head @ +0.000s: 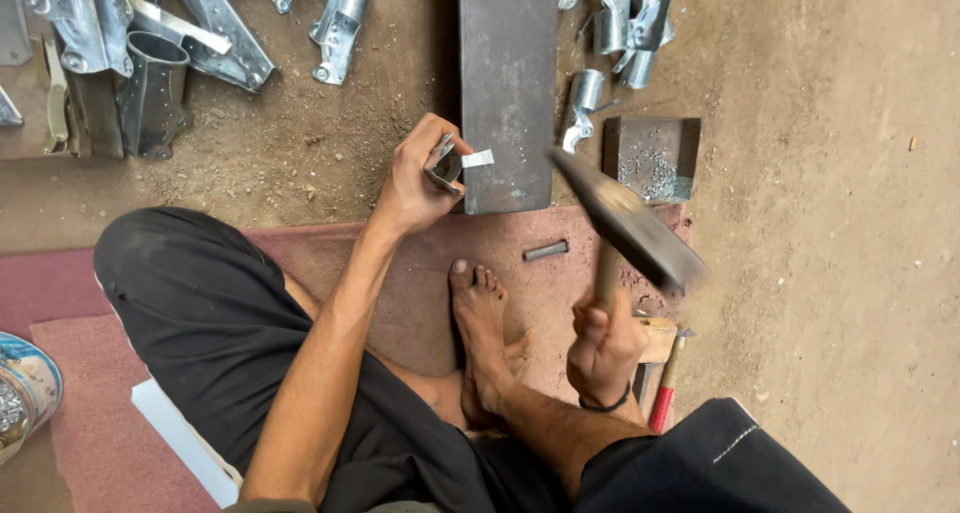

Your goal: The person sits on the ground and hammers galvanized metal fittings one at a time against a heavy steel block, reshaping the parts, then tosses finished pieces aside and picks the next one from a pile.

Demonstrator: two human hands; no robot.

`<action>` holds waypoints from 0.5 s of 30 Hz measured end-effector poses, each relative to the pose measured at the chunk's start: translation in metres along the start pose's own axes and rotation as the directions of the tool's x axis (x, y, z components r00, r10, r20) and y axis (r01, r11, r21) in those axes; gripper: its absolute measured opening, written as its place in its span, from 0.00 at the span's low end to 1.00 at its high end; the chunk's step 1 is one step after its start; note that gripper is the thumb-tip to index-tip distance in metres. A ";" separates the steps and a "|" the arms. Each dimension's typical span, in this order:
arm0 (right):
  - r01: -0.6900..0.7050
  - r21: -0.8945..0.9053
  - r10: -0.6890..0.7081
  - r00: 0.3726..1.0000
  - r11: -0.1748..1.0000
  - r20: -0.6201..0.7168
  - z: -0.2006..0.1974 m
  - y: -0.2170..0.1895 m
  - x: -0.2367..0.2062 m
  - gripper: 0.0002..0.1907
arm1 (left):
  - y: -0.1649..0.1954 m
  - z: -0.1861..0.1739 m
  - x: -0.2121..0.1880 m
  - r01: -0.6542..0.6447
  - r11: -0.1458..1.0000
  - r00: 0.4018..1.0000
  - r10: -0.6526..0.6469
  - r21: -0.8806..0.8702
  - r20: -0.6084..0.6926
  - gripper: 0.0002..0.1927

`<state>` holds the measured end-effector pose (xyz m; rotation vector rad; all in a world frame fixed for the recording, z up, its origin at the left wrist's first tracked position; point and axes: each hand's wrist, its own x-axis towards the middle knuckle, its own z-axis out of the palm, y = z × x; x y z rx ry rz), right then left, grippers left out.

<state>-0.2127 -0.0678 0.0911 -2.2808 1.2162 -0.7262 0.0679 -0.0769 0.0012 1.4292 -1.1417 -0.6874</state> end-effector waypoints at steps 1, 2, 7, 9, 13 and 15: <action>0.028 0.081 -0.024 0.999 0.996 -0.046 0.000 -0.001 0.000 0.21 | 0.000 0.000 0.000 0.017 1.000 1.000 -0.017 -0.002 0.005 0.20; 0.062 0.157 -0.047 0.994 0.986 -0.097 0.000 -0.001 0.000 0.24 | -0.001 0.000 0.000 0.030 1.000 1.000 -0.030 -0.006 0.010 0.19; -0.155 -0.151 0.189 0.951 0.976 0.246 -0.002 -0.006 0.004 0.24 | 0.001 0.001 0.001 0.028 0.999 1.000 -0.028 -0.020 0.007 0.18; -0.102 -0.125 0.120 0.982 0.987 0.144 -0.004 -0.011 0.003 0.25 | 0.003 0.000 0.001 0.020 1.000 1.000 -0.019 -0.020 0.009 0.19; 0.056 0.074 -0.053 0.998 0.996 -0.034 -0.003 -0.016 0.005 0.25 | 0.007 -0.004 0.000 0.002 1.000 1.000 -0.002 -0.015 0.015 0.20; -0.022 0.009 0.021 0.995 1.000 0.100 -0.001 -0.014 0.008 0.24 | 0.008 -0.003 0.000 0.016 1.000 1.000 -0.016 -0.016 0.008 0.18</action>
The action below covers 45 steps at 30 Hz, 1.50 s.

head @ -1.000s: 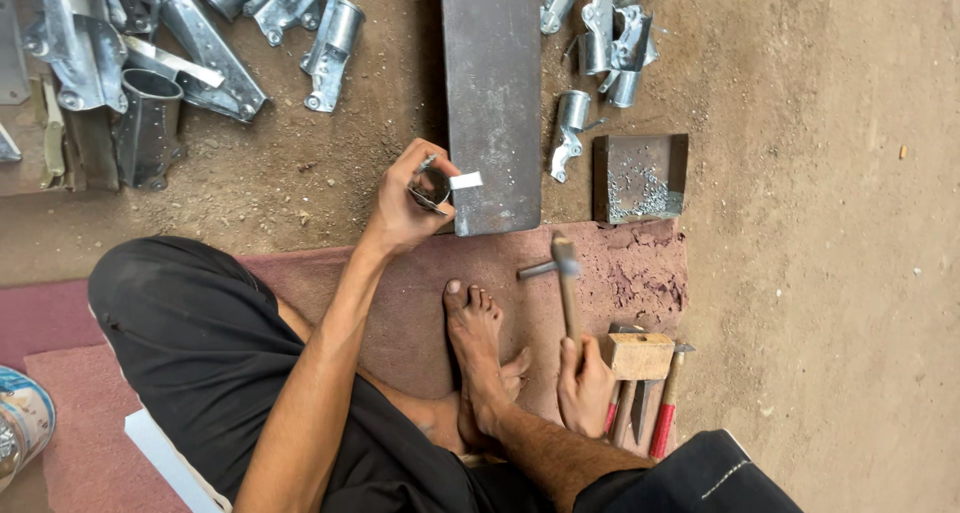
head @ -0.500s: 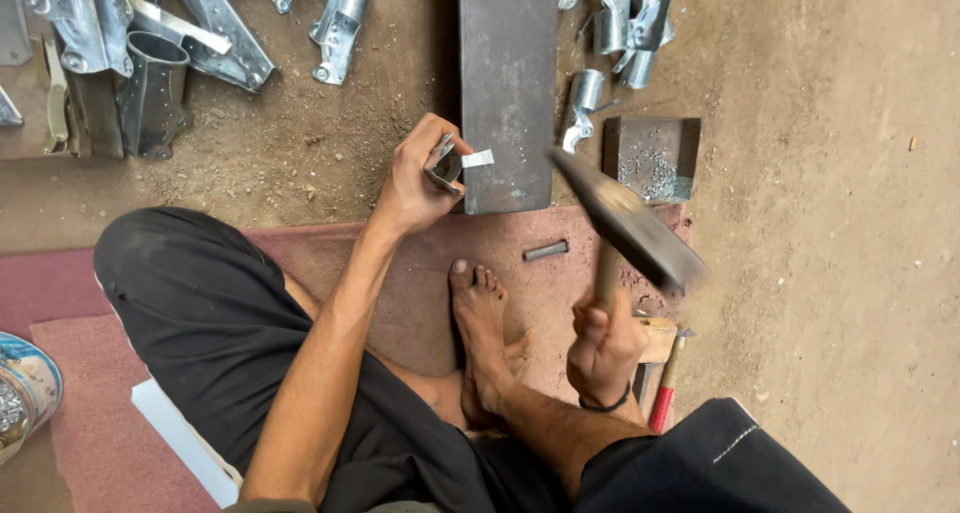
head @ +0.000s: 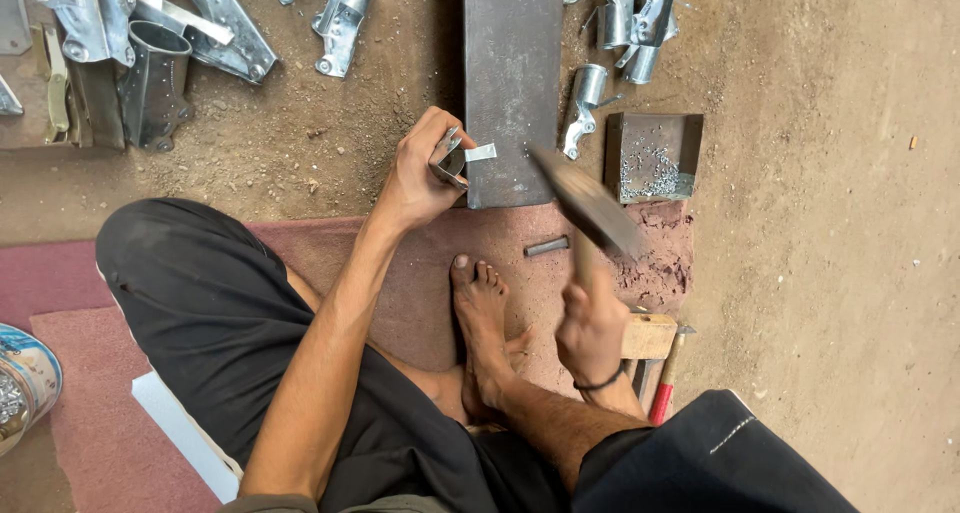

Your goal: The person sits on the ground and hammers galvanized metal fittings one at a time against a heavy steel block, reshaping the parts, then tosses finished pieces aside and picks the next one from a pile.

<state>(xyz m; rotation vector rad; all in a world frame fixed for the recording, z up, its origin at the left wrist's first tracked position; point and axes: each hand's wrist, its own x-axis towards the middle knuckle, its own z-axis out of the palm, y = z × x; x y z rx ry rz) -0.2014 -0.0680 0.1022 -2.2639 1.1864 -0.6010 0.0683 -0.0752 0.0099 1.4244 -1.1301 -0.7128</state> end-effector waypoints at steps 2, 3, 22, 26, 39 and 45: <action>-0.198 -0.256 0.259 0.937 0.946 0.233 0.000 0.003 0.002 0.22 | 0.000 0.001 0.000 -0.012 1.000 1.000 0.011 -0.011 -0.002 0.18; -0.163 -0.213 0.202 0.963 0.963 0.177 -0.001 0.004 0.001 0.21 | -0.001 0.001 0.000 -0.018 1.000 1.000 0.017 -0.013 -0.009 0.18; -0.227 -0.069 0.236 0.952 0.971 0.192 0.011 0.025 0.001 0.22 | -0.012 0.004 -0.002 0.078 0.996 0.997 -0.079 0.044 0.018 0.28; -0.255 -0.135 0.276 0.945 0.957 0.172 -0.003 0.012 0.010 0.20 | -0.007 0.003 -0.001 0.065 0.979 0.997 -0.069 0.195 0.017 0.31; 0.419 0.763 0.068 0.855 0.492 -0.514 -0.028 -0.003 0.032 0.20 | 0.006 0.002 -0.004 0.143 0.965 0.989 -0.146 0.219 -0.002 0.30; -0.363 -0.258 0.428 0.861 0.895 0.274 0.016 0.027 -0.009 0.16 | 0.001 0.003 -0.008 0.087 0.973 0.996 -0.084 0.215 -0.024 0.30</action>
